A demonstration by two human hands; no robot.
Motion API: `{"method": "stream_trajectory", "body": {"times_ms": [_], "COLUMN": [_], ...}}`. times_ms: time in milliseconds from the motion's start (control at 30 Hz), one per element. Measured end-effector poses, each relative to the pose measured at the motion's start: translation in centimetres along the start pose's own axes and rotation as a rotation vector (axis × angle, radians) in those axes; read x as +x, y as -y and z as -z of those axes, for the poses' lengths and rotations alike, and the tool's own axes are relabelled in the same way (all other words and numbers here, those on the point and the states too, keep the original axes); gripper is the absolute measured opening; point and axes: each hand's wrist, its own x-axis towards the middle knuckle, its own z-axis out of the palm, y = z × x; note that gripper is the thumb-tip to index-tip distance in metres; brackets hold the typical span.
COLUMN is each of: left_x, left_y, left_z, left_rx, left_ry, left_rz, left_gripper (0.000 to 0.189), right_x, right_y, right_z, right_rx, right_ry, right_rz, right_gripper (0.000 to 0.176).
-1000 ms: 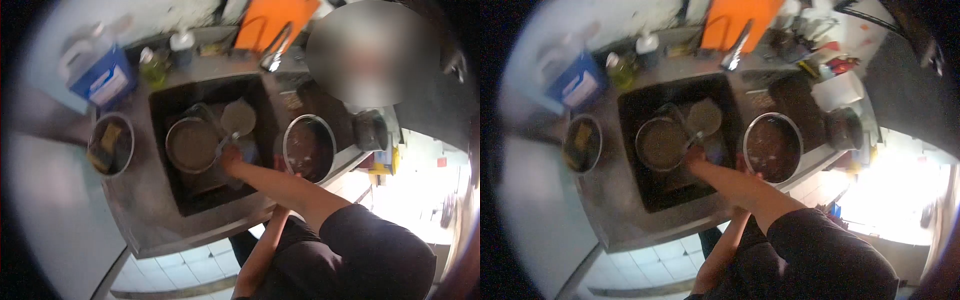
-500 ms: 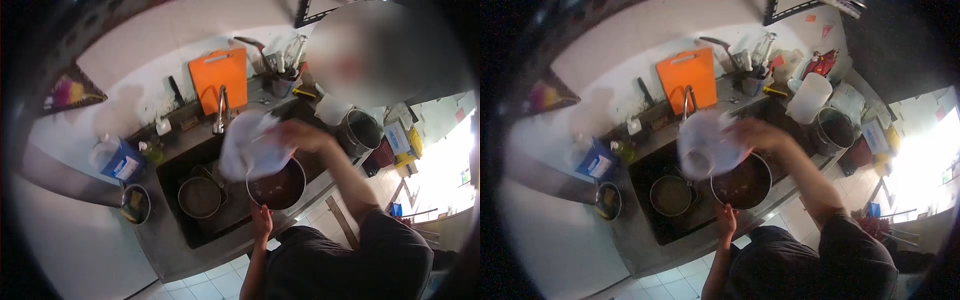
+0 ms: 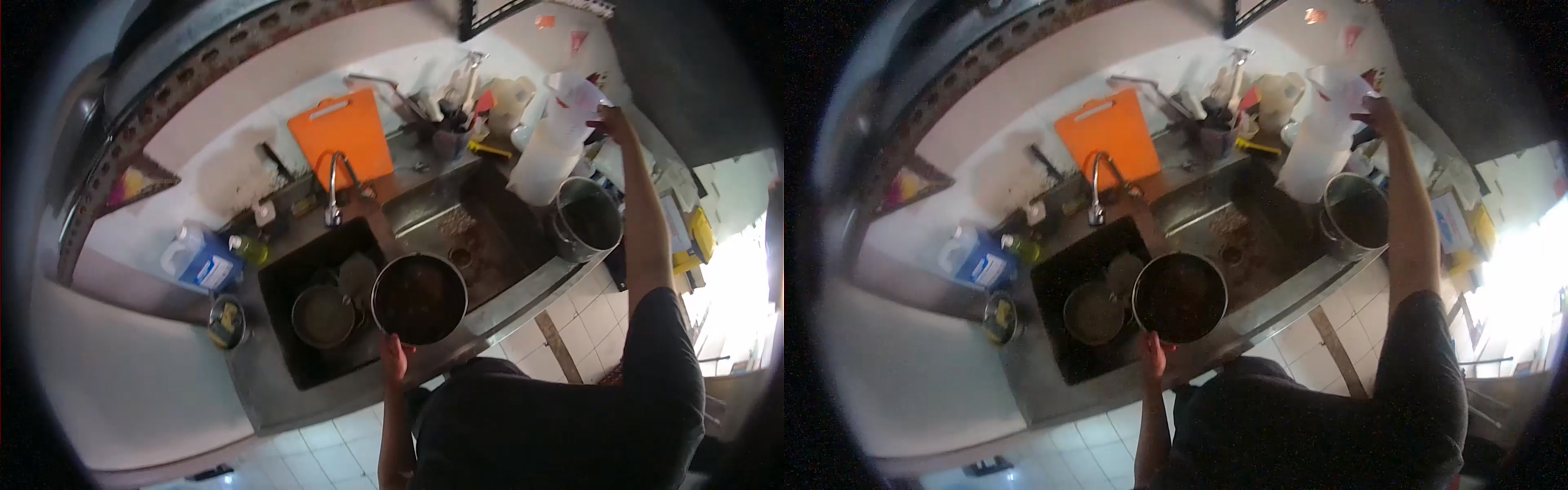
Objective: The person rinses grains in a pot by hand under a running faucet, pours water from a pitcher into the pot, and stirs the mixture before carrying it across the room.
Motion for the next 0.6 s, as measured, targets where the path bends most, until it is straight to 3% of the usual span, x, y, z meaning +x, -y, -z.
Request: {"method": "stream_trajectory", "body": {"times_ms": [33,67,100,167,233,300,367,433,467,500,533,567,600], "left_x": [0.6,0.5,-0.3,-0.8,-0.6,-0.3,-0.2,0.0,-0.1,-0.3,-0.2,-0.1,-0.1], "left_y": [2.0,3.5,0.2,-3.2,-2.8,-2.1,-2.0,-2.3,-2.5,-2.6,-2.5,-2.3,-2.2], "left_z": [0.5,1.0,0.1,-1.0,-1.1,-1.1,-1.3,-1.3,-1.2,-1.1,-1.0,-0.9,-0.9], "left_rx": [0.150,0.303,0.159,0.012,0.009,-0.016,-0.056,-0.089,-0.056,-0.020,-0.012,-0.038,-0.064], "left_ry": [0.000,-0.001,-0.012,-0.055,-0.101,-0.113,-0.125,-0.129,-0.117,-0.102,-0.107,-0.084,-0.059], "left_rz": [-0.090,-0.169,-0.112,-0.057,-0.045,-0.023,-0.047,-0.076,-0.093,-0.106,-0.105,-0.080,-0.052], "left_gripper": [0.044,0.046,0.047,0.047,0.047,0.036,0.037,0.038,0.040,0.042,0.042,0.044,0.047], "right_x": [-0.8,0.0,0.8,1.1,4.4,-0.8,-6.2,-10.6,-12.9,-16.0,-19.6,-21.4,-23.4], "right_y": [2.3,0.8,-2.1,-6.3,-15.2,-5.9,5.3,9.3,11.1,15.6,20.4,24.2,26.0], "right_z": [0.6,0.4,0.7,0.6,1.9,3.0,1.3,-3.6,-7.5,-11.6,-16.3,-19.7,-24.1], "right_rx": [-0.761,-0.639,-0.519,-0.686,-0.158,-0.288,-0.273,-0.127,0.099,0.400,0.186,0.150,0.101], "right_ry": [0.085,0.110,0.142,-0.158,-0.095,-0.218,-0.287,-0.269,-0.116,0.076,0.054,0.384,0.567], "right_rz": [0.237,0.155,0.072,0.602,0.407,-0.101,-0.329,-0.089,0.086,-0.048,0.190,0.132,0.067], "right_gripper": [0.058,0.061,0.066,0.051,0.053,0.043,0.034,0.027,0.026,0.034,0.036,0.033,0.026]}}
